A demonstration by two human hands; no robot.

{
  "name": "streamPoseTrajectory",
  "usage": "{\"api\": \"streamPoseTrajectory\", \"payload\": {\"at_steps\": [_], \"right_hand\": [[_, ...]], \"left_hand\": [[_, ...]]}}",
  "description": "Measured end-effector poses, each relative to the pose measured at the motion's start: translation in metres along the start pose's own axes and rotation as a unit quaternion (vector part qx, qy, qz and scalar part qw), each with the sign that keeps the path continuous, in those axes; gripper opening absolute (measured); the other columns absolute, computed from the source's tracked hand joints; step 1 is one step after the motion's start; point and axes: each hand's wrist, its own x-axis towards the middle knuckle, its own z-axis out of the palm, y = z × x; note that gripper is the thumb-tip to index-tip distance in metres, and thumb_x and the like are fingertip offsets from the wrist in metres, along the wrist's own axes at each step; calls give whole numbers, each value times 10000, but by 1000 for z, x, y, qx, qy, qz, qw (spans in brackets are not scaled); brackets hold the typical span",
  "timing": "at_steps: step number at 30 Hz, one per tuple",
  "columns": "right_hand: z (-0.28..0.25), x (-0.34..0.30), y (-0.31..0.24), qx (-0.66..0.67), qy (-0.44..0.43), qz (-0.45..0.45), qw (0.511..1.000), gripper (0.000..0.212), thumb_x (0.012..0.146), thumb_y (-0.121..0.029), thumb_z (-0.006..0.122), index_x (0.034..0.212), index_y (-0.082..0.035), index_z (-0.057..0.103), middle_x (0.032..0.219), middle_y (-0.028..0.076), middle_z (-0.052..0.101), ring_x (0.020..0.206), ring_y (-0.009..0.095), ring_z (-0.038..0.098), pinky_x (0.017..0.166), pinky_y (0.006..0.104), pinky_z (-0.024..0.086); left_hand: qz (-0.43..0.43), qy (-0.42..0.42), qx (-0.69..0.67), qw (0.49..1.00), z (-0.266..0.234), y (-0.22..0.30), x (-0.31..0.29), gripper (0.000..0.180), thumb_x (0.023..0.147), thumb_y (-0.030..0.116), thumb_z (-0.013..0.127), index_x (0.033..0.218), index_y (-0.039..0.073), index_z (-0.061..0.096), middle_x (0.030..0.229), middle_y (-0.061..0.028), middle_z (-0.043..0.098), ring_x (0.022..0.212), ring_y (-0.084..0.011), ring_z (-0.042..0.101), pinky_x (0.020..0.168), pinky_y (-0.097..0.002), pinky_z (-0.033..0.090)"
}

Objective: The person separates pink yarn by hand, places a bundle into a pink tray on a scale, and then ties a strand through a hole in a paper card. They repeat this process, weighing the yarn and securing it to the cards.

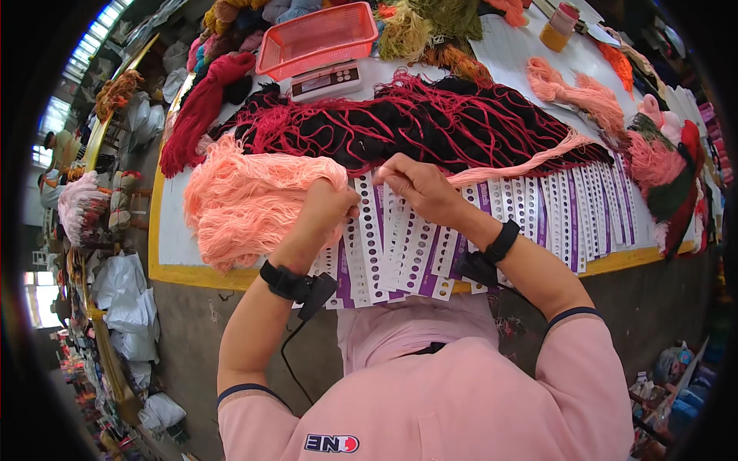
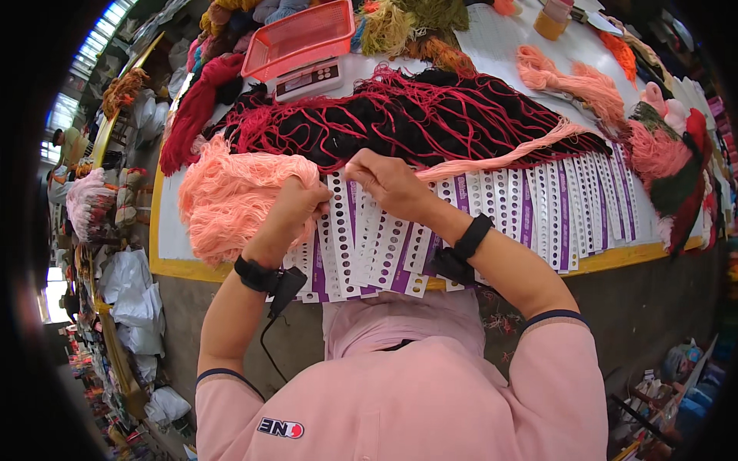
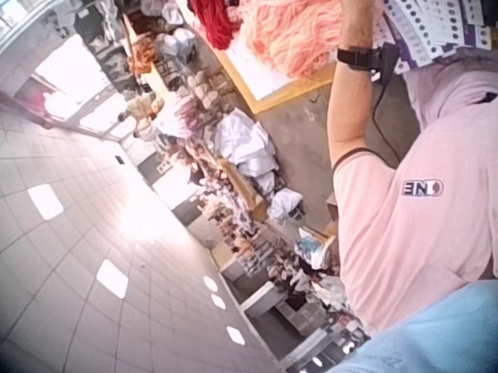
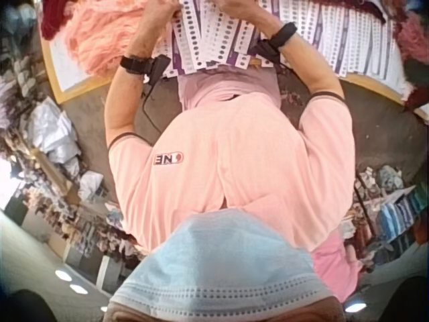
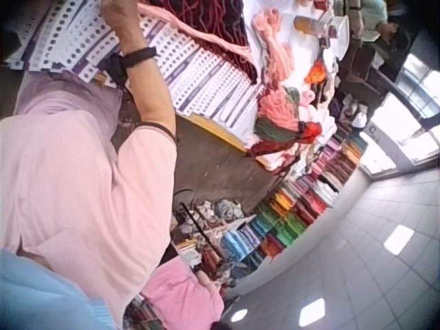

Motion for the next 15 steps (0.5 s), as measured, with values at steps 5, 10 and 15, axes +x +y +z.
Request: {"api": "streamPoseTrajectory", "payload": {"at_steps": [5, 10, 15], "right_hand": [[0, 19, -5, 2, -187, 136, 973, 171, 993, -168, 485, 938, -7, 500, 644, 102, 618, 609, 270, 640, 596, 369, 482], [5, 33, 7, -121, -255, 51, 958, 193, 985, -176, 487, 883, -15, 518, 627, 116, 603, 582, 274, 622, 576, 392, 475], [13, 46, -13, -271, -290, 75, 915, 215, 884, -200, 567, 889, -2, 650, 822, 222, 662, 826, 416, 648, 725, 494, 504]], "left_hand": [[1, -37, -12, 999, -3, 7, -2, 57, 792, -8, 620, 753, 3, 580, 654, -37, 559, 539, -117, 528, 476, -247, 379], [-44, -65, -50, 996, -5, 4, 8, 39, 809, -6, 592, 845, -6, 576, 694, -27, 551, 554, -120, 536, 464, -243, 373], [-32, -92, -90, 991, -13, -9, 13, 92, 844, -35, 569, 935, -22, 578, 708, -48, 579, 565, -122, 568, 461, -245, 398]]}}
